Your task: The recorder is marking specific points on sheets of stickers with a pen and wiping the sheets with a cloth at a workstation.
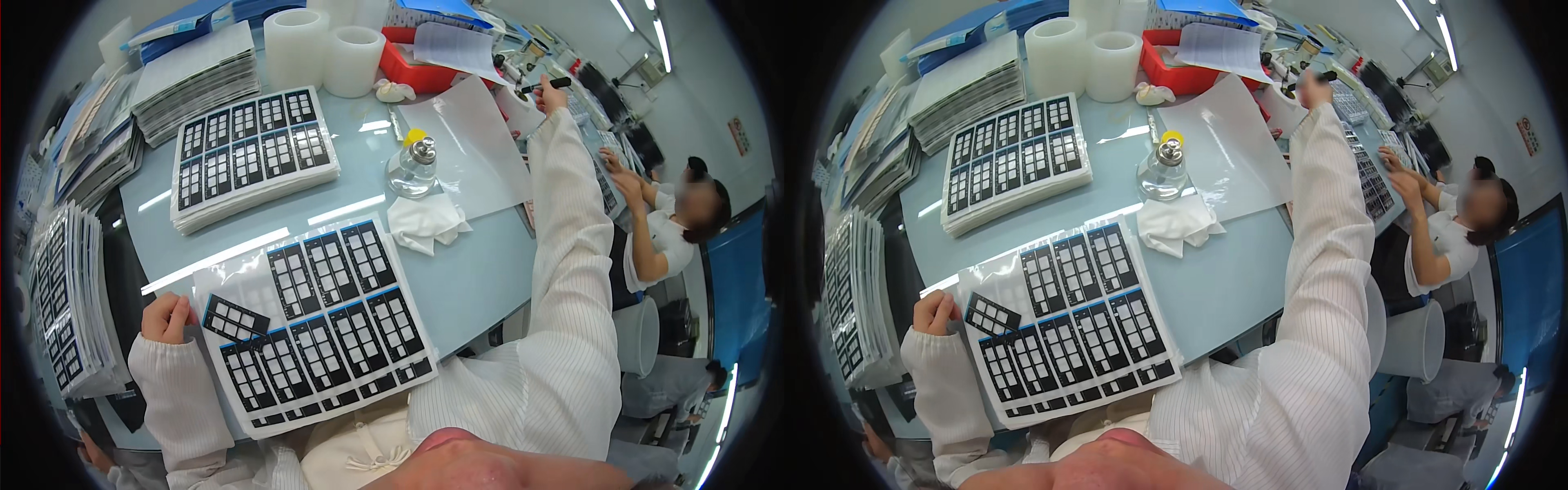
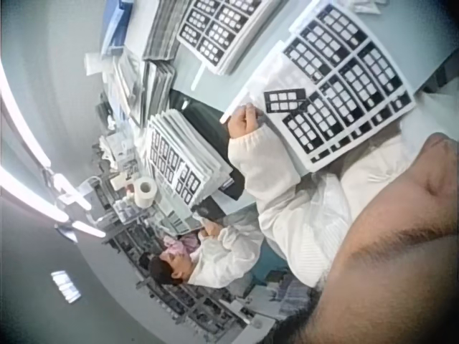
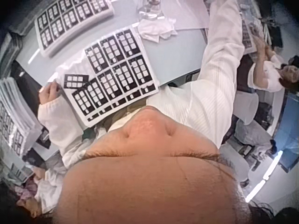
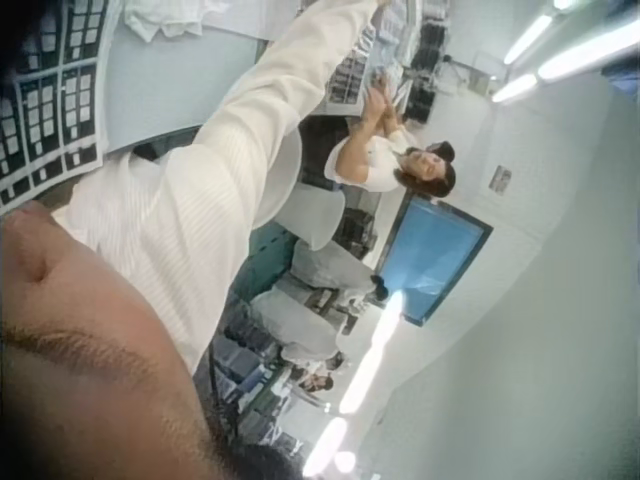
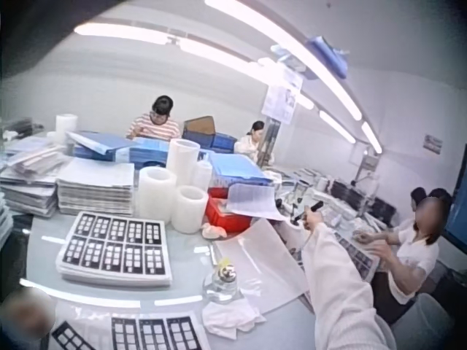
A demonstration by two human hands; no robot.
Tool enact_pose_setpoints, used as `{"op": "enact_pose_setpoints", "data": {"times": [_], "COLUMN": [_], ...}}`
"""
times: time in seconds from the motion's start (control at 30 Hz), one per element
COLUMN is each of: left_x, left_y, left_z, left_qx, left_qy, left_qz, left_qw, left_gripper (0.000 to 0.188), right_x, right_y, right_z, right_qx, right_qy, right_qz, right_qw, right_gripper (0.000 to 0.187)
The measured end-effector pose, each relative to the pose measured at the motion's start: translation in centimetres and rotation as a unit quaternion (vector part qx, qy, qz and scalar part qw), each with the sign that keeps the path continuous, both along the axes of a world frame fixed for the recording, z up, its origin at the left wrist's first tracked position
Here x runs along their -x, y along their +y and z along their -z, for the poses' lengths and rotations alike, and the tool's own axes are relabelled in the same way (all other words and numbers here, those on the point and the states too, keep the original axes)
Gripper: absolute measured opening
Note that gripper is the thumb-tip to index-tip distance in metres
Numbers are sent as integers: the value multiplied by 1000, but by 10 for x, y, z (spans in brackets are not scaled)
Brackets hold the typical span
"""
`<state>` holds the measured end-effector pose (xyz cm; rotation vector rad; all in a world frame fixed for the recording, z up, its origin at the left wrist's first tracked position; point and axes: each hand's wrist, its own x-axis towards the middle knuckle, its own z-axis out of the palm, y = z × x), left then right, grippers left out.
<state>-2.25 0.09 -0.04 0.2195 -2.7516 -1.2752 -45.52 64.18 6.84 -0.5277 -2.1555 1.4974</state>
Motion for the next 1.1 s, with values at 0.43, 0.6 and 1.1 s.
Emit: {"op": "enact_pose_setpoints", "data": {"times": [0.43,0.6,1.1], "left_x": [-7,-9,-28], "left_y": [-4,3,25], "left_z": [-9,-18,-37], "left_qx": [9,32,64], "left_qy": [-47,-96,-65], "left_qz": [121,77,66], "left_qw": [991,992,994], "left_gripper": [28,27,32], "right_x": [14,-154,-310], "right_y": [10,-161,-420], "right_z": [-18,-57,25], "right_qx": [-165,-117,-284], "right_qy": [142,175,148], "right_qz": [34,-230,-825], "right_qw": [975,950,466], "right_gripper": [34,36,81]}}
